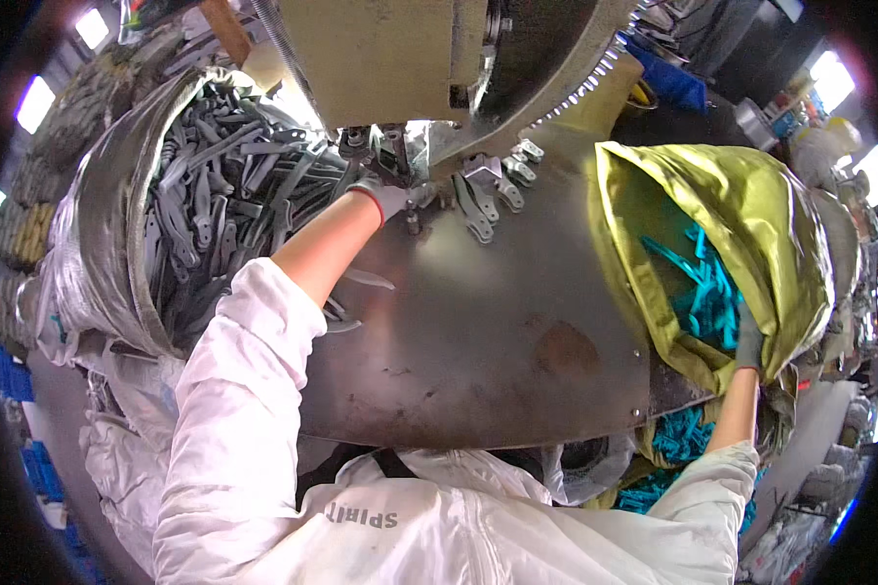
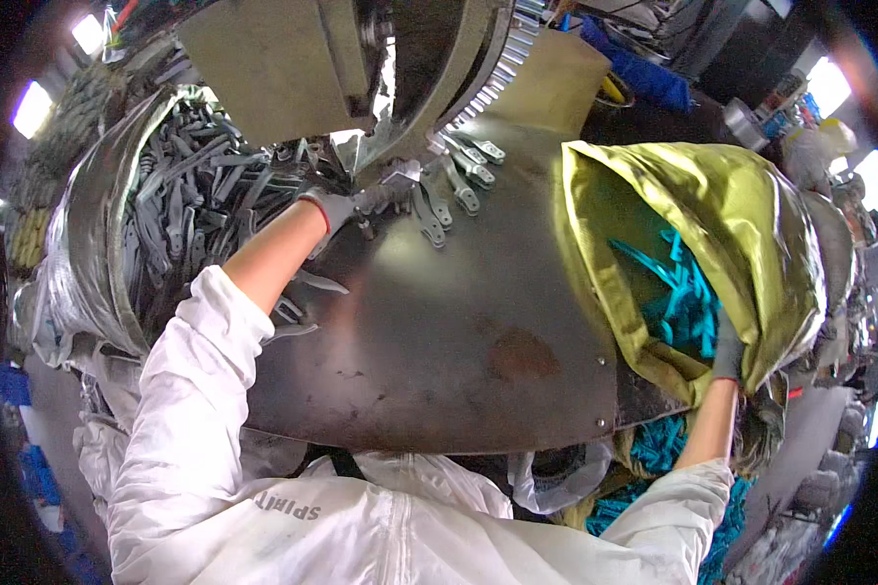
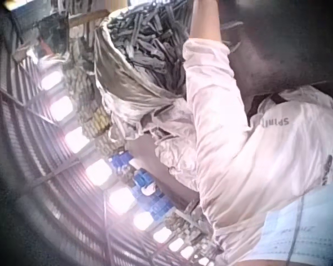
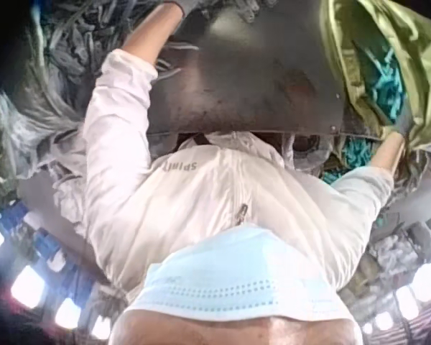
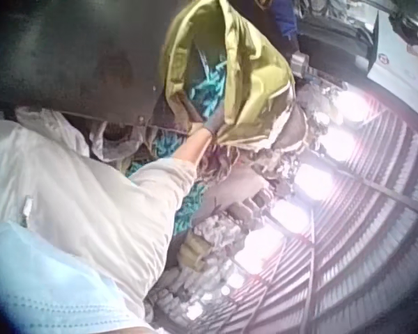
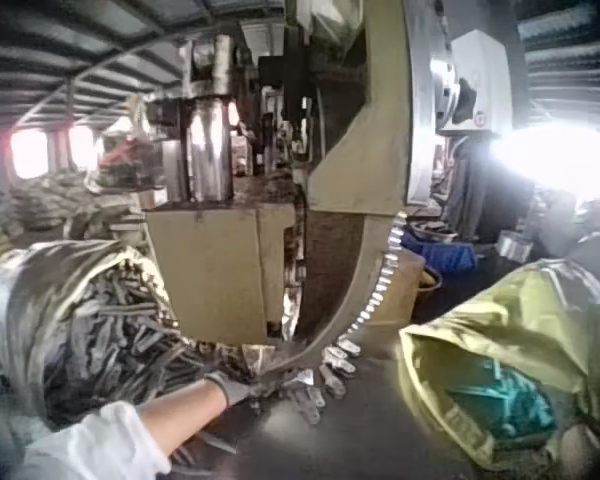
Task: The person assembles plastic components and metal brackets by hand at an industrial workstation.
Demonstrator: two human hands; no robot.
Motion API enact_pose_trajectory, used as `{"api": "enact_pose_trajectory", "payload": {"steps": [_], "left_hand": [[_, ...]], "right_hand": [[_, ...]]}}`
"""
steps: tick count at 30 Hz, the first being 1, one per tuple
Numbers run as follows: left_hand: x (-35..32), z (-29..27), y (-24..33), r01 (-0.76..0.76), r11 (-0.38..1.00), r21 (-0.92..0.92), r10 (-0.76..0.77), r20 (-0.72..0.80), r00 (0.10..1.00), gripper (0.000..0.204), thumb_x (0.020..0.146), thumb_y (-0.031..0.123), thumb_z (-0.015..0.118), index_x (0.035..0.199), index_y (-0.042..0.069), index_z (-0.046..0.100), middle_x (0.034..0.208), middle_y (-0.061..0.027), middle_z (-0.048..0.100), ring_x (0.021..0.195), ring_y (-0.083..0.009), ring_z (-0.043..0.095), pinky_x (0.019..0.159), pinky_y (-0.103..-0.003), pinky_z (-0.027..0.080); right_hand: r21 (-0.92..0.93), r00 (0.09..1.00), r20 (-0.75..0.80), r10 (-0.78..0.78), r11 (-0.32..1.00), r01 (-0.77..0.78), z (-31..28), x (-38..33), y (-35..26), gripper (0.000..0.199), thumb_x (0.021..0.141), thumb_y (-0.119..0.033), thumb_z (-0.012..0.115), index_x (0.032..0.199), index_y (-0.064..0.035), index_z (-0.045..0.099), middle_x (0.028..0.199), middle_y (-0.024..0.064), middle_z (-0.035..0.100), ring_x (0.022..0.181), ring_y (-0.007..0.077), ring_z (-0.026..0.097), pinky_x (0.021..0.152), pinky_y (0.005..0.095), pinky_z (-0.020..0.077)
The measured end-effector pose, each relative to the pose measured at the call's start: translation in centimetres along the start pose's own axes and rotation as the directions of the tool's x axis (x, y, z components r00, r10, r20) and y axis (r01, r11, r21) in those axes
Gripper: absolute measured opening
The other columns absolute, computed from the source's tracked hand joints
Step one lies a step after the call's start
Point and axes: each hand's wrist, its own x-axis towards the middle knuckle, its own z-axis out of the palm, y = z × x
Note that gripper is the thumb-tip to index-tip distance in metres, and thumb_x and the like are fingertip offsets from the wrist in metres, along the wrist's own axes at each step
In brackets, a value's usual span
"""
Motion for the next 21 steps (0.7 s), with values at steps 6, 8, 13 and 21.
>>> {"api": "enact_pose_trajectory", "payload": {"steps": [6, 8, 13, 21], "left_hand": [[2.0, 2.4, -2.8, -0.041, 0.991, 0.127, 0.055, -0.112, 0.992, 0.046, 0.085, 0.038, 0.047, 0.117, 0.006, 0.056, 0.119, -0.0165, 0.057, 0.110, -0.0304, 0.053, 0.097, -0.040, 0.036], [1.9, 2.7, -3.8, -0.043, 0.984, 0.173, 0.072, -0.168, 0.983, 0.045, 0.086, 0.038, 0.045, 0.115, 0.007, 0.058, 0.116, -0.0160, 0.059, 0.108, -0.0300, 0.054, 0.096, -0.040, 0.036], [1.4, 0.0, -6.6, -0.112, 0.987, -0.112, 0.052, -0.438, 0.897, 0.029, 0.086, 0.024, 0.052, 0.108, 0.006, 0.059, 0.102, -0.0150, 0.061, 0.093, -0.0277, 0.059, 0.081, -0.040, 0.044], [-9.0, -3.8, -0.2, 0.148, 0.408, -0.901, -0.348, -0.003, 0.938, 0.022, 0.081, 0.013, 0.057, 0.099, 0.002, 0.061, 0.097, -0.0163, 0.062, 0.088, -0.0253, 0.059, 0.078, -0.035, 0.047]], "right_hand": [[-0.023, 0.978, -0.104, -0.178, 0.984, 0.177, 6.2, -6.3, -17.2, 0.055, 0.068, -0.022, 0.068, 0.117, -0.0040, 0.053, 0.111, 0.0183, 0.060, 0.104, 0.0328, 0.056, 0.091, 0.0366, 0.0428], [0.017, 0.991, -0.012, -0.137, 0.990, 0.137, 8.5, -7.3, -21.1, 0.055, 0.066, -0.019, 0.068, 0.118, -0.0106, 0.053, 0.103, 0.0182, 0.062, 0.097, 0.0314, 0.059, 0.084, 0.0389, 0.0455], [0.025, 0.971, 0.107, -0.212, 0.977, 0.210, 14.3, -7.3, -27.5, 0.060, 0.062, -0.018, 0.071, 0.118, -0.0116, 0.052, 0.103, 0.0160, 0.061, 0.096, 0.0295, 0.059, 0.084, 0.0376, 0.0461], [-0.079, 0.897, 0.428, -0.113, 0.984, 0.162, 8.7, -9.9, -33.5, 0.067, 0.080, -0.021, 0.065, 0.139, -0.0112, 0.034, 0.109, 0.0185, 0.057, 0.095, 0.0239, 0.058, 0.081, 0.0352, 0.0453]]}}
